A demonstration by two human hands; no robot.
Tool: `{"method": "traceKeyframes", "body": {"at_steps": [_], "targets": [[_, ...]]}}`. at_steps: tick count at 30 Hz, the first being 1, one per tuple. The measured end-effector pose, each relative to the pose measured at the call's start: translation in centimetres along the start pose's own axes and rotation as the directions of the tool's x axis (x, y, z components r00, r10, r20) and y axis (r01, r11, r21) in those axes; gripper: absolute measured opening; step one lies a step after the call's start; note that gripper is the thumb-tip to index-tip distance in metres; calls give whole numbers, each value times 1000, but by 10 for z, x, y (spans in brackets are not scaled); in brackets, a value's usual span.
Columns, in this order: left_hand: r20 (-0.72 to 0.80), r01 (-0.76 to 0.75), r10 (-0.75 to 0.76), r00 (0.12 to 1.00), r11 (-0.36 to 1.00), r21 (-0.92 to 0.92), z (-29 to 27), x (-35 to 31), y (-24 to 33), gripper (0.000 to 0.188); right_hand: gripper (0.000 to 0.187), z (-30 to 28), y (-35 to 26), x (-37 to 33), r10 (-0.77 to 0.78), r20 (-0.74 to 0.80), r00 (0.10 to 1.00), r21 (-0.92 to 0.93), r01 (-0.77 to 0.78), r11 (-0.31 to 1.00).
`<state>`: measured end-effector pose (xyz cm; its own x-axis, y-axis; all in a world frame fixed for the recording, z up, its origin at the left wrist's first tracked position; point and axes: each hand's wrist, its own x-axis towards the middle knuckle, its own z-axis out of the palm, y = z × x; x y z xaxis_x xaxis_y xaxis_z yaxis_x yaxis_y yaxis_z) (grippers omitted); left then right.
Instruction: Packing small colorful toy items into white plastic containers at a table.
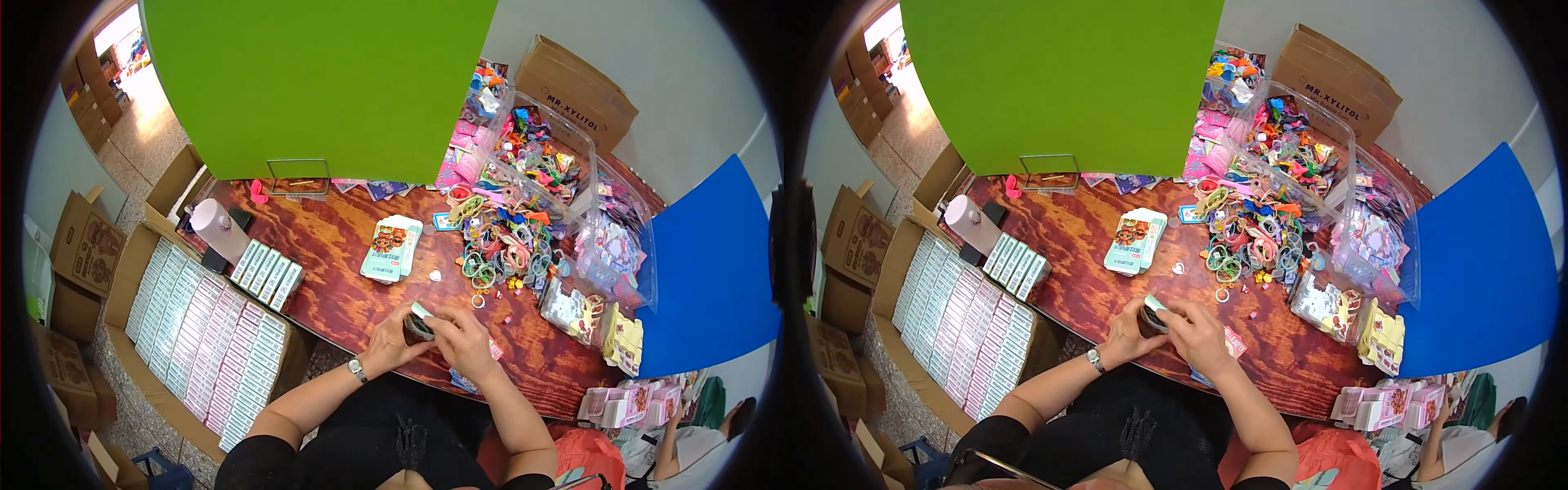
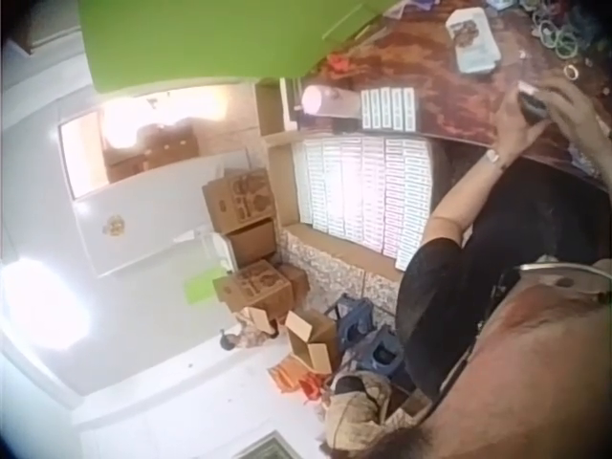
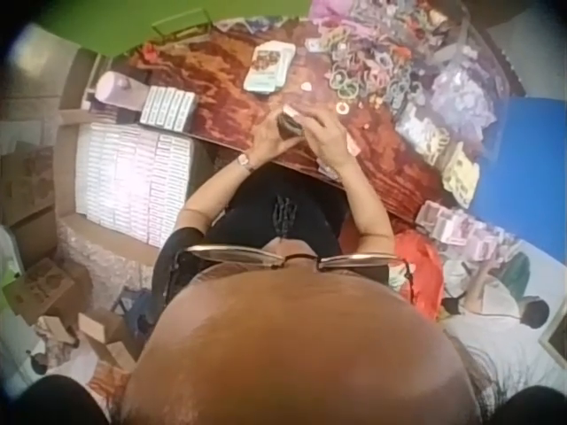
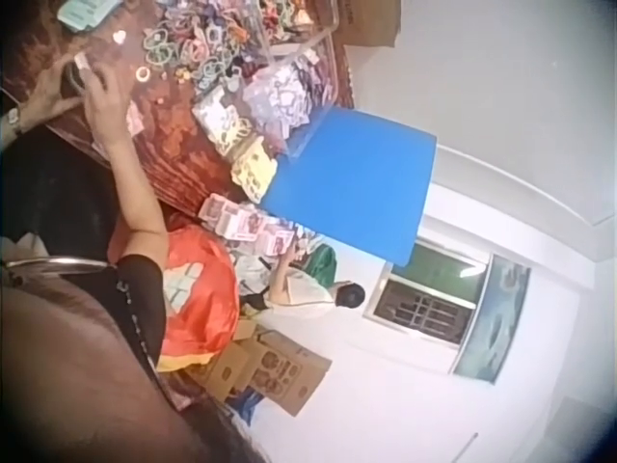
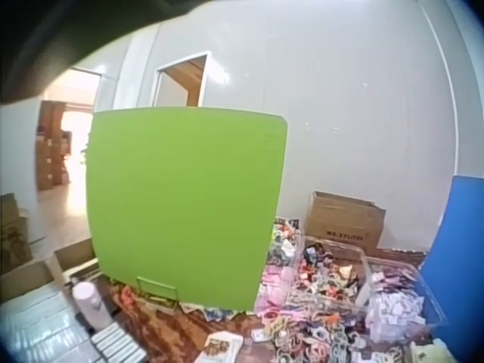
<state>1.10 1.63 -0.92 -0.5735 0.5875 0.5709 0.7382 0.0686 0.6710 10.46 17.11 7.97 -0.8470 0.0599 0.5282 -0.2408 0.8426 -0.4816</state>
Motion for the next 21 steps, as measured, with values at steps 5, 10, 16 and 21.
{"method": "traceKeyframes", "body": {"at_steps": [5,10,16,21], "targets": [[30,16,-18,999,998,67,-1,0,2,105,20,0,3,4,13,9,1000,117,-14,993],[39,19,-21,999,999,36,-2,3,2,110,20,8,-6,8,108,5,994,-40,-108,993],[111,36,-39,993,999,29,-4,3,2,118,30,8,-18,9,28,81,996,-136,-17,991],[93,70,-70,993,998,1,-1,1,4,121,37,8,-11,-2,-8,29,1000,-39,10,999]]}}
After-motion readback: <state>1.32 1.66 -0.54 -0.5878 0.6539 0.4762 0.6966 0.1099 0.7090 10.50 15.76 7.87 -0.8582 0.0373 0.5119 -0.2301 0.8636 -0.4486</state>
